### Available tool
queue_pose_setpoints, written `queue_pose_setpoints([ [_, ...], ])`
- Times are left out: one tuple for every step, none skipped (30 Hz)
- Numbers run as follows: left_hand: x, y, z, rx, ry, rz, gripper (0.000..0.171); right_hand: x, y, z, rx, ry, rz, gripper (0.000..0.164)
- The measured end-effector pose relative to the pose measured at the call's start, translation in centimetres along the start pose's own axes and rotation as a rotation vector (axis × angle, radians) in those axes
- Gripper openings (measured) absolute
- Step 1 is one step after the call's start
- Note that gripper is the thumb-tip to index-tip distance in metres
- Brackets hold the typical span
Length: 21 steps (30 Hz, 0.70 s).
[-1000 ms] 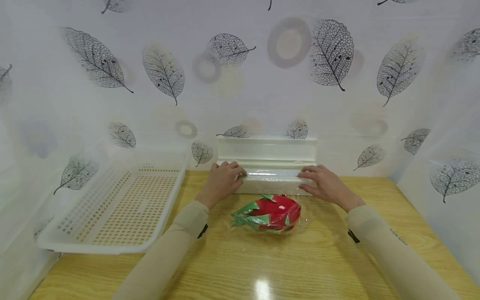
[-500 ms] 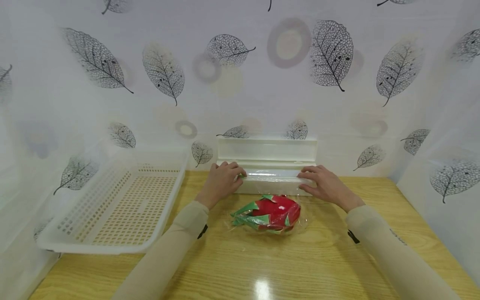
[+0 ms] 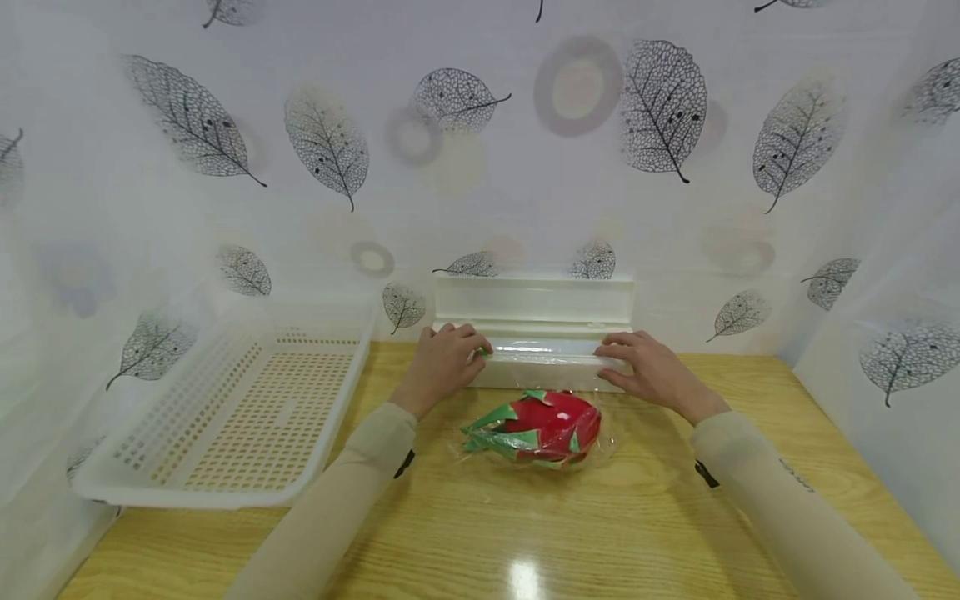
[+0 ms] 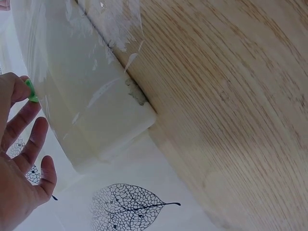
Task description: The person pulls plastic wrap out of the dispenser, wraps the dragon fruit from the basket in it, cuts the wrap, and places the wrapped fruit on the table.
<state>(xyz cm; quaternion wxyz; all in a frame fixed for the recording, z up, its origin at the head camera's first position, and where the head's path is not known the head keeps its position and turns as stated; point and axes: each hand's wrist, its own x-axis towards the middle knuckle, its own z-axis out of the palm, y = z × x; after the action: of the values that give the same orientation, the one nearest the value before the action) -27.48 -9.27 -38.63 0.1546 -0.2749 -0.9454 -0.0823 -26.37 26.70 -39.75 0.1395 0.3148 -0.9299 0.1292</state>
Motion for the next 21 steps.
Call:
queue_pose_setpoints([
  [0.01, 0.01, -0.01, 0.000, 0.001, 0.000, 0.017, 0.01, 0.02, 0.01, 0.001, 0.000, 0.001, 0.034],
  [0.01, 0.01, -0.02, 0.002, 0.001, 0.000, 0.017, 0.01, 0.06, 0.03, 0.001, 0.000, 0.002, 0.035],
  [0.00, 0.01, -0.03, 0.003, 0.003, 0.001, 0.016, 0.01, 0.07, 0.04, 0.000, 0.000, 0.002, 0.035],
  [-0.01, 0.00, -0.01, 0.004, 0.004, 0.001, 0.016, 0.00, 0.09, 0.04, -0.001, 0.000, 0.003, 0.035],
  [-0.01, -0.01, 0.01, 0.006, 0.007, 0.002, 0.016, 0.00, 0.11, 0.07, -0.001, -0.001, 0.003, 0.035],
  [-0.02, -0.02, 0.03, 0.008, 0.011, 0.004, 0.016, 0.00, 0.13, 0.07, -0.002, 0.000, 0.002, 0.035],
  [-0.05, -0.06, 0.03, 0.010, 0.013, 0.004, 0.016, 0.03, 0.12, 0.11, -0.001, 0.001, 0.001, 0.035],
  [-0.09, -0.09, 0.03, 0.010, 0.015, 0.004, 0.016, 0.06, 0.12, 0.14, -0.001, 0.003, -0.001, 0.035],
  [-0.13, -0.13, 0.03, 0.011, 0.017, 0.004, 0.016, 0.09, 0.10, 0.15, -0.001, 0.005, -0.003, 0.034],
  [-0.16, -0.17, 0.01, 0.007, 0.020, 0.004, 0.016, 0.13, 0.09, 0.17, 0.002, 0.008, -0.005, 0.034],
  [-0.20, -0.20, -0.03, 0.006, 0.021, 0.004, 0.016, 0.16, 0.07, 0.18, 0.004, 0.010, -0.007, 0.034],
  [-0.24, -0.23, -0.06, 0.005, 0.023, 0.004, 0.015, 0.19, 0.05, 0.19, 0.004, 0.011, -0.010, 0.034],
  [-0.27, -0.27, -0.09, 0.003, 0.027, 0.003, 0.015, 0.21, 0.04, 0.20, 0.005, 0.010, -0.011, 0.034],
  [-0.32, -0.31, -0.12, 0.002, 0.031, 0.000, 0.015, 0.23, 0.03, 0.21, 0.005, 0.009, -0.012, 0.034],
  [-0.39, -0.35, -0.17, 0.001, 0.031, -0.004, 0.014, 0.24, 0.02, 0.21, 0.006, 0.008, -0.013, 0.034],
  [-0.44, -0.39, -0.23, 0.001, 0.031, -0.007, 0.014, 0.23, 0.01, 0.20, 0.005, 0.007, -0.013, 0.034],
  [-0.49, -0.44, -0.28, 0.009, 0.029, -0.008, 0.014, 0.20, 0.00, 0.19, 0.004, 0.007, -0.012, 0.033],
  [-0.55, -0.48, -0.32, 0.015, 0.028, -0.009, 0.014, 0.17, -0.02, 0.18, 0.002, 0.008, -0.011, 0.033],
  [-0.60, -0.52, -0.37, 0.020, 0.025, -0.010, 0.014, 0.14, -0.05, 0.16, 0.001, 0.010, -0.010, 0.033],
  [-0.66, -0.56, -0.42, 0.020, 0.021, -0.011, 0.014, 0.13, -0.10, 0.10, 0.003, 0.012, -0.012, 0.033],
  [-0.71, -0.60, -0.46, 0.021, 0.021, -0.012, 0.014, 0.13, -0.15, 0.09, 0.007, 0.013, -0.011, 0.033],
])
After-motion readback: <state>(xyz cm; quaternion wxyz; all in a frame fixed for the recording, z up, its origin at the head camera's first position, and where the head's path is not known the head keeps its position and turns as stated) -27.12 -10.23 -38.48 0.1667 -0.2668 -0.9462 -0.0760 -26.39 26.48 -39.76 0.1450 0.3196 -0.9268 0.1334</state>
